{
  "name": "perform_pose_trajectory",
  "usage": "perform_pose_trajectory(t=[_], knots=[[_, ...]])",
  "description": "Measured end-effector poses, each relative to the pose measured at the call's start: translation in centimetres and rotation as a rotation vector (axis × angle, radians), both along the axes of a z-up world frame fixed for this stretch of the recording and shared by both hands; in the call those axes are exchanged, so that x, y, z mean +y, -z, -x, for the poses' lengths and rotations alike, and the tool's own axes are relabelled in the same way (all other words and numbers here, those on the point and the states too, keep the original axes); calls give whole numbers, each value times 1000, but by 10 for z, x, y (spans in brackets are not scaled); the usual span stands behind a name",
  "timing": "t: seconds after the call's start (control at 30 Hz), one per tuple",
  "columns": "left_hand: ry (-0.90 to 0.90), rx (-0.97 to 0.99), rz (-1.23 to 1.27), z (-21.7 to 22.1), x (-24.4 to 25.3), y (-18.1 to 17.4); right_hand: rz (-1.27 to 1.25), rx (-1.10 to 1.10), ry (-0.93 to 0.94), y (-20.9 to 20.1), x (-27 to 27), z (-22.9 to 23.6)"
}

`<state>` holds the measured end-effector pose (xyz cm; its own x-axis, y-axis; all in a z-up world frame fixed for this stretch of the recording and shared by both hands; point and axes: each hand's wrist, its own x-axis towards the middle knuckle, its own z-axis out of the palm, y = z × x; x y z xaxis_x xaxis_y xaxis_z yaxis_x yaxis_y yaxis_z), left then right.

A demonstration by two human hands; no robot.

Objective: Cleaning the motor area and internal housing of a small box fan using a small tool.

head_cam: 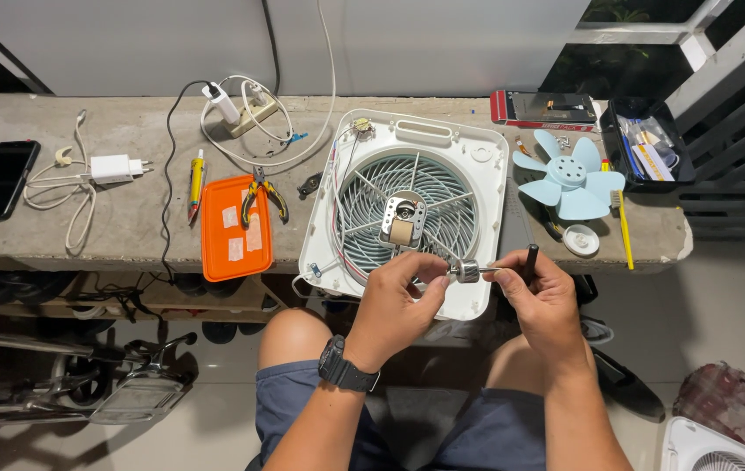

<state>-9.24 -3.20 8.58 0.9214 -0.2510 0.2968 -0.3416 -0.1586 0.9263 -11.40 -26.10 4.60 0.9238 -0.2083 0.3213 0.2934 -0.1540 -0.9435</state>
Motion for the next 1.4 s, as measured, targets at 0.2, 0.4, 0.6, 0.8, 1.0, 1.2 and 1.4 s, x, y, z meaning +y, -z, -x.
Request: perform_pose_trajectory(t=[0.2,0.4,0.6,0.8,1.0,1.2,1.4], knots=[[-8,57,22,-1,0,7,-97,-20,5,14,4,-4],[-17,86,62,1,-3,6,-377,-28,-31,51,1,-14],[-32,62,115,2,-3,6,-559,37,-139,59,0,-12],[-64,13,162,-2,-8,14,-642,78,-181,75,-2,-14],[-56,-7,209,-1,-13,8,-561,104,-111,60,11,-14],[-44,-3,202,2,-18,7,-364,112,4,44,15,-12],[-35,-9,189,1,-18,9,-269,103,27,32,19,-5]])
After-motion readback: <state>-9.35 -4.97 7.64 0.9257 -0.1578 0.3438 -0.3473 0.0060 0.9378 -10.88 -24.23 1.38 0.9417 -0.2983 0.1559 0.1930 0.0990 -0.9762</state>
